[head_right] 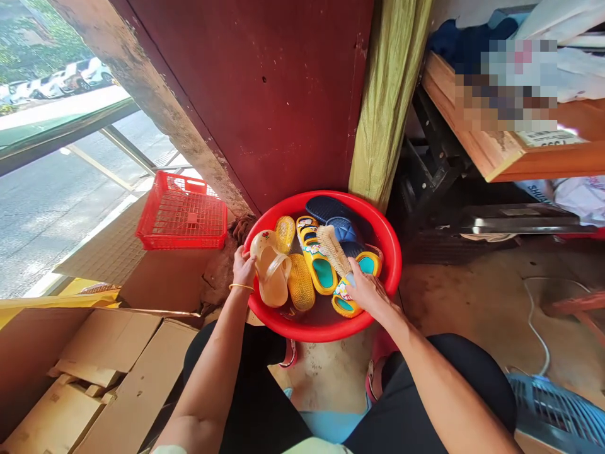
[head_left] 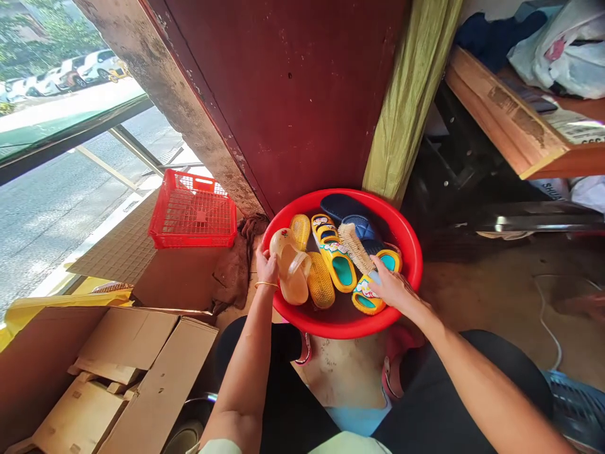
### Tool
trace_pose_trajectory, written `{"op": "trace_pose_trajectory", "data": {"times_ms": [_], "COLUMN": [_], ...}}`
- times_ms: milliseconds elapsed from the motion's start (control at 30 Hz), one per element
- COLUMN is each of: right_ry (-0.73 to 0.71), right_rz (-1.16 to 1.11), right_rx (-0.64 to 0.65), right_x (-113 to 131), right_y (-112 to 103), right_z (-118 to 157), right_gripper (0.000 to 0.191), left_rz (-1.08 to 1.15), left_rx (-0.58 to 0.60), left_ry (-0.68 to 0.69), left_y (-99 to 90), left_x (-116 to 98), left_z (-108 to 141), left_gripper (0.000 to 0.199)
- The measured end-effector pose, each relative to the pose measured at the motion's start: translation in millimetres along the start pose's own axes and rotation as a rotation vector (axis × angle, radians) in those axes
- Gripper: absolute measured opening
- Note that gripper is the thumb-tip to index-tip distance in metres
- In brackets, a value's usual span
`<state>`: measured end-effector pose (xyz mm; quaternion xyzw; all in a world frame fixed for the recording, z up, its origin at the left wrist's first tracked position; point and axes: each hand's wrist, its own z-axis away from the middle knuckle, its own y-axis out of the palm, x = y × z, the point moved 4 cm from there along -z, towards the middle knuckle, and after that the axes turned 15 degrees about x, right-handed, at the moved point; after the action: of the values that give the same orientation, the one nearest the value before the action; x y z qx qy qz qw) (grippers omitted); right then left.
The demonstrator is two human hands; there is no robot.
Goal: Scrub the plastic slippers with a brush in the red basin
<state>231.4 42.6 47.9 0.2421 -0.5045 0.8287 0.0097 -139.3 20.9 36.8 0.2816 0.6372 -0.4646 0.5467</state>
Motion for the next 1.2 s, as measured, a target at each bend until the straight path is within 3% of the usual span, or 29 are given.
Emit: {"op": "trace_pose_trajectory", "data": {"times_ms": [100,200,333,467,567,700,800,900,967,1067,1200], "right_ry": [-0.006,0.024,0.025,-0.025,-0.033,-0.058,-0.114,-0.124,-0.102,-0.142,-0.310], "right_rz": [-0.103,-0.195,-0.307,-0.646,-0.882,-1.153,-1.363,-1.412,-1.298,-0.939,-0.336], "right_rx": [-0.111,-0.168,-0.219,-0.237,-0.261,-0.276,-0.259,-0.173,-0.105,-0.016,-0.067], "right_x": [3,6,3,0,7,27,42,54,59,65,69], "right_y": [-14,-27,-44,-54,-49,-33,-23,-14,-9,-6,-11], "right_z": [-2,-2,0,2,2,-5,-12,-15,-15,-11,3], "right_gripper": [0.074,0.071,0.069,0.072,0.070,0.063,0.051,0.040,0.039,0.047,0.067], "left_rz": [-0.355,-0.649,-0.925,-0.986,-0.841,-0.555,-0.309,-0.012,0.198,0.510,0.655], "left_rx": [-0.091,0.090,0.305,0.376,0.350,0.364,0.585,0.786,0.785,0.615,0.419], "left_ry": [0.189,0.312,0.187,0.115,0.117,0.240,0.377,0.369,0.261,0.088,-0.112], "left_y": [9.6,39.2,69.4,79.3,81.1,93.2,112.3,124.1,123.6,113.9,101.6], "left_x": [-13,-18,-1,15,15,-10,-36,-51,-54,-50,-35], "left_z": [7,14,18,15,12,22,44,59,59,47,29], "left_gripper": [0.071,0.055,0.040,0.038,0.034,0.038,0.040,0.037,0.042,0.051,0.056]}}
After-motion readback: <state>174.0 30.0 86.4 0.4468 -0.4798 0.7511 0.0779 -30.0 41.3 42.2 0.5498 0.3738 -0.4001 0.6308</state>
